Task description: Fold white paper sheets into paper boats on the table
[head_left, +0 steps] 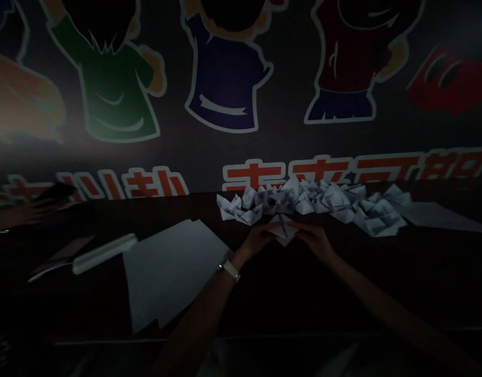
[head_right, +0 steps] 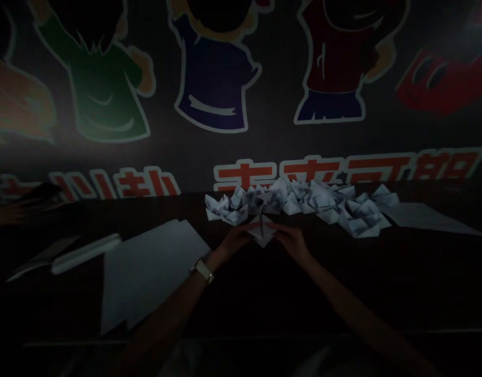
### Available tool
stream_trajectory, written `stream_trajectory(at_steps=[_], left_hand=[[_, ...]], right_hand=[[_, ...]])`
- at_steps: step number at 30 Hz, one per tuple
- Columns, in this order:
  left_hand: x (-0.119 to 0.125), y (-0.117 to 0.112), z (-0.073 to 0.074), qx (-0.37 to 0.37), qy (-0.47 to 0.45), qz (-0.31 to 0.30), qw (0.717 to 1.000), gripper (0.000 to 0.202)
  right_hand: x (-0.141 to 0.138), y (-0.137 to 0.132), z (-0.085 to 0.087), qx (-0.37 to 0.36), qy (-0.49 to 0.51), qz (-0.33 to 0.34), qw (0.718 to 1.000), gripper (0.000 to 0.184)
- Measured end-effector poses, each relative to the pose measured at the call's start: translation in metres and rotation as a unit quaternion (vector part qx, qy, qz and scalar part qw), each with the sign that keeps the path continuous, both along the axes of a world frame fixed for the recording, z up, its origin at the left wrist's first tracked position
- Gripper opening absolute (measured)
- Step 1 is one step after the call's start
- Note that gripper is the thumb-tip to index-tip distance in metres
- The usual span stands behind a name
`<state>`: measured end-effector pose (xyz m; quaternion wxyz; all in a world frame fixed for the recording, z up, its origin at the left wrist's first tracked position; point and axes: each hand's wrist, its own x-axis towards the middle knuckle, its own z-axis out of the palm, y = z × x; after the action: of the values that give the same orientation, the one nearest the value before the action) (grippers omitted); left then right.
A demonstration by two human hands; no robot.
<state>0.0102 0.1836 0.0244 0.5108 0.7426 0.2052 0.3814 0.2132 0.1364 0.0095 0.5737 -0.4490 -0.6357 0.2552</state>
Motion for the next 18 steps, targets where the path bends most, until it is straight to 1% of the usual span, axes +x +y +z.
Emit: stream_trajectory(at_steps=[5,8,10,12,15,18], left_hand=[[-0.001,0.000,0.001,0.034,0.010,0.032,0.999,0.036],[-0.001,0.002,0.000,0.033,0.039,0.053,0.997,0.031],[-0.001,0.001,-0.001,0.027,0.052,0.079,0.995,0.036],[0.000,-0.001,0.000,0.026,0.050,0.101,0.993,0.046],[0.005,-0.007,0.000,0.021,0.027,0.114,0.993,0.052],[0.010,-0.011,-0.001,-0.003,-0.007,0.119,0.993,0.050]], right_hand=[[-0.005,-0.006,0.006,-0.012,-0.039,0.036,0.999,0.031],[-0.006,-0.005,0.007,-0.026,-0.057,0.015,0.998,0.030],[-0.006,-0.005,0.008,-0.034,-0.055,-0.017,0.998,0.032],[-0.006,-0.006,0.009,-0.035,-0.039,-0.037,0.998,0.035],[-0.008,-0.009,0.011,-0.033,-0.008,-0.037,0.999,0.036],[-0.010,-0.011,0.011,-0.034,0.020,-0.025,0.999,0.035]])
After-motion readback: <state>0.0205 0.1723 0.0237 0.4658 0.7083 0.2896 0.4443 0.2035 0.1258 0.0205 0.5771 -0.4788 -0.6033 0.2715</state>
